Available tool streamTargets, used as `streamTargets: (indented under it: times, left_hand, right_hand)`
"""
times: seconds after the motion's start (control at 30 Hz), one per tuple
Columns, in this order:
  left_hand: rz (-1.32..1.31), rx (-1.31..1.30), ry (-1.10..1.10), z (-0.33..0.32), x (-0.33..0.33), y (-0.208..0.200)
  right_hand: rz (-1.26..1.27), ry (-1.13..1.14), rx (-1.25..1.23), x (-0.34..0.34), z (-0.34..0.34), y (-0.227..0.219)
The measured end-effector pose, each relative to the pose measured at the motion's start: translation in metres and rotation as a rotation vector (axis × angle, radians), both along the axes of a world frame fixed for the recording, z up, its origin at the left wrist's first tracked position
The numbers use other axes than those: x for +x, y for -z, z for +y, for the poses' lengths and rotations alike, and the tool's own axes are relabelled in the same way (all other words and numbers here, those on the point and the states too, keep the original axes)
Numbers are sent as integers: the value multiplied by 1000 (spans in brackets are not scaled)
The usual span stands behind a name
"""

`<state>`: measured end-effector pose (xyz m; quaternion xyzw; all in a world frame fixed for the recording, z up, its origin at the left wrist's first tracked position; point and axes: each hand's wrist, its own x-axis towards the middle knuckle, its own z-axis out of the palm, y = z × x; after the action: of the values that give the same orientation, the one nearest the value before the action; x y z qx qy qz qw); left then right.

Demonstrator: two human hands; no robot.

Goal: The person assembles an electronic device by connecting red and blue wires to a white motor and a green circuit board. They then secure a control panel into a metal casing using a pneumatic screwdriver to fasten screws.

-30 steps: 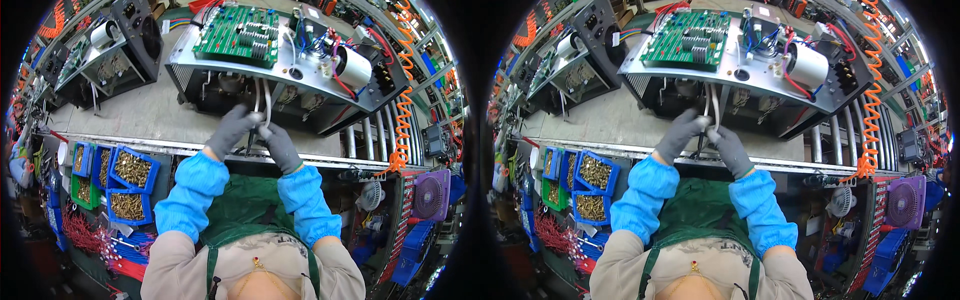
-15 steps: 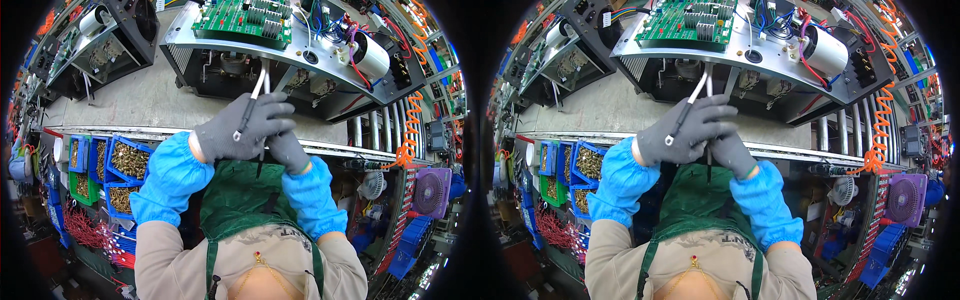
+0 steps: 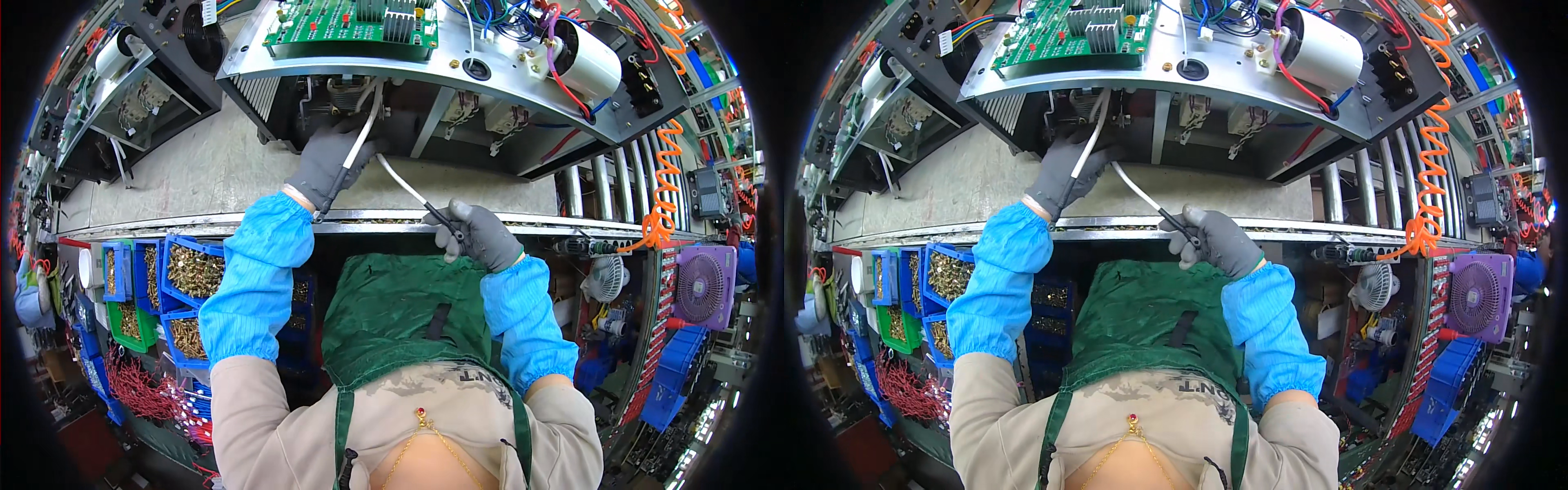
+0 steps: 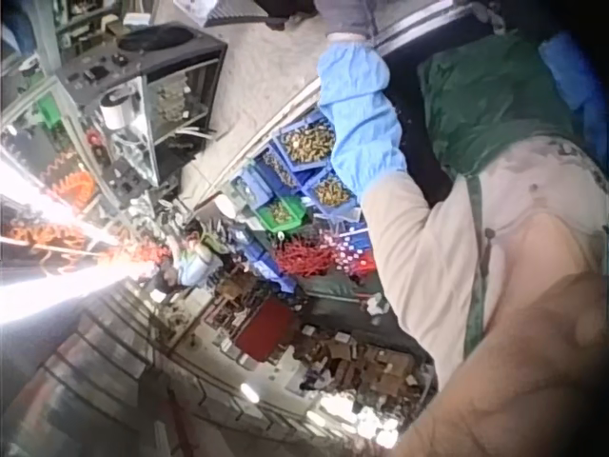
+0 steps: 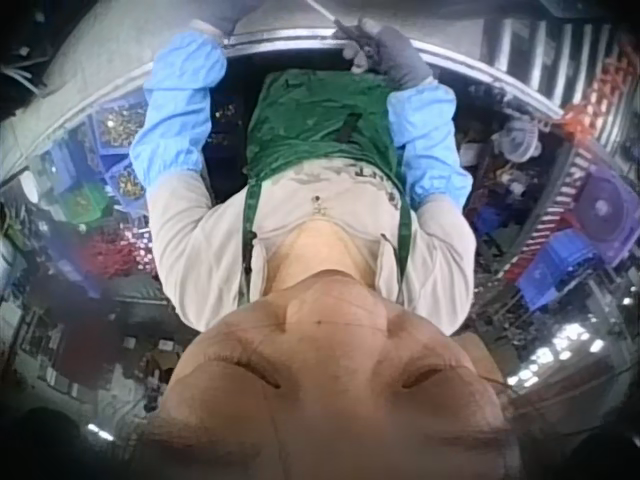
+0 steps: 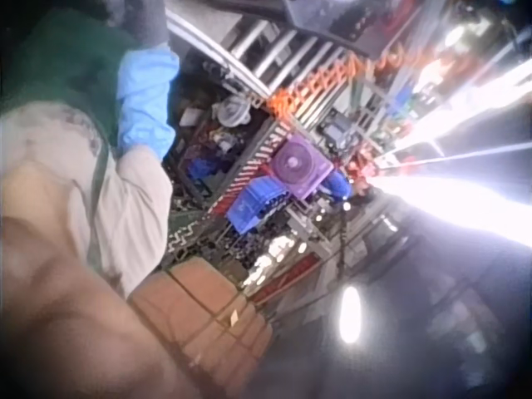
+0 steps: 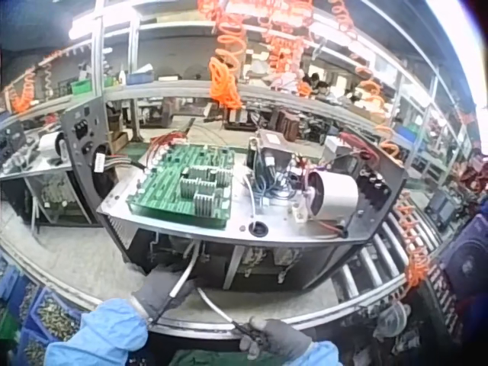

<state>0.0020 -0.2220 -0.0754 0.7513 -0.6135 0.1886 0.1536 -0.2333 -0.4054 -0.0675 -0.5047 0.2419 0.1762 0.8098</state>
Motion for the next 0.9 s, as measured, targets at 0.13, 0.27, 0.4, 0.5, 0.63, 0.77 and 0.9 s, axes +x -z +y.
streamTargets:
  times: [0.13,0.27,0.4,0.5,0.63,0.77,0.9]
  left_hand:
    - [310,132,-283,-10,-18,-8]
    - [17,361,-85,-6,-46,-26]
    - [543,182,28,0,-28,-3]
    - [216,278,-294,14,-8,-8]
    - [159,-111,-346,5,4,14]
    - [253,-92,-278,-12,4,15]
    - [353,-97,-174,-38,2,34]
  right_hand:
    - [-155,-107,-792,10,5,5]
    - [-515,-138,-1394,31,6,15]
    - [-617,-59,-1245,58,3,17]
    - [-105,-95,-1258,69,-19,28]
    - [-634,279,-1584,86,-22,49]
    - [-590,93,-1586,102,-25,44]
    - [-569,-61,-1767,109,-27,35]
